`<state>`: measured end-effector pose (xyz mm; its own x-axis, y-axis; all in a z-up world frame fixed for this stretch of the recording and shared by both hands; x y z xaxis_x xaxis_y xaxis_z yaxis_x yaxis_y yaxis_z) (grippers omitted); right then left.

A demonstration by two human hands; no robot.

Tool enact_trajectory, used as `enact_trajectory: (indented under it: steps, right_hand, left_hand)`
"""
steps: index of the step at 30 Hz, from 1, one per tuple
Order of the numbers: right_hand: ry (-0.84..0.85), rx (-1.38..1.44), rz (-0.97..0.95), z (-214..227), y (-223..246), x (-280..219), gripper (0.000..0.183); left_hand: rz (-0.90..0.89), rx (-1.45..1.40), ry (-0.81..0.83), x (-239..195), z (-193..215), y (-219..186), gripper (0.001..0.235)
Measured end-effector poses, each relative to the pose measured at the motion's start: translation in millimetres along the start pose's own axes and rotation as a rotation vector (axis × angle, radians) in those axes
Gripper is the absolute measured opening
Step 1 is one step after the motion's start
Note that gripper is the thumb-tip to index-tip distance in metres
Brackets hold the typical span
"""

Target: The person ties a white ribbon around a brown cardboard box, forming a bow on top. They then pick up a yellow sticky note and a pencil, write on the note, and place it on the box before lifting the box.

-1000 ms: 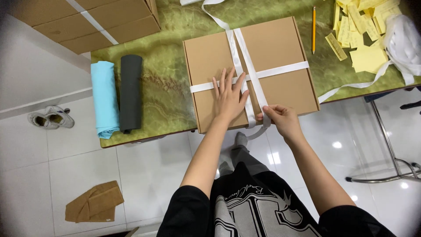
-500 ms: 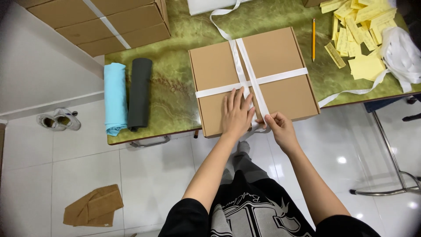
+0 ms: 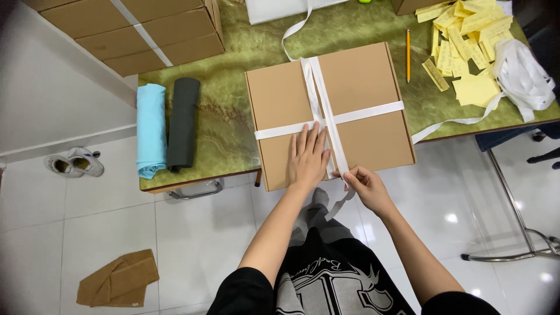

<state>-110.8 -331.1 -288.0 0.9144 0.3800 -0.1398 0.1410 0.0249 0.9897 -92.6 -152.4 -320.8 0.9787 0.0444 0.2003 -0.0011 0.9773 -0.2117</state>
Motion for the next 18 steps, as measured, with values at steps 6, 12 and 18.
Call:
enact_trajectory:
  steps: [6, 12, 18]
  right_hand:
    - [-0.015, -0.022, 0.029, 3.8, -1.9, 4.7, 0.021]
    - [-0.039, 0.020, -0.013, -2.9, 20.8, 1.7, 0.022]
    - [-0.019, 0.011, -0.033, -2.1, 7.3, 14.9, 0.021]
  left_hand:
    - [0.031, -0.013, 0.090, 10.4, 5.1, 4.0, 0.064]
    - [0.045, -0.045, 0.178, 30.6, -7.2, 16.4, 0.067]
    - [0.044, -0.016, 0.193, 44.1, -5.8, 22.3, 0.067]
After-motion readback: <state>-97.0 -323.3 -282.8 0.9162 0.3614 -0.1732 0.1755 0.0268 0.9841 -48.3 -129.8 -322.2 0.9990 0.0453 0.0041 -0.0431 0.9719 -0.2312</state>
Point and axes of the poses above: each hand's wrist, its own x-axis towards the middle knuckle, its own z-axis out of the back of the hand, y = z × x, the point moved 4 cm from there along x, towards the middle knuckle, and after that the axes turned 8 degrees about x, right-handed, at the moved point
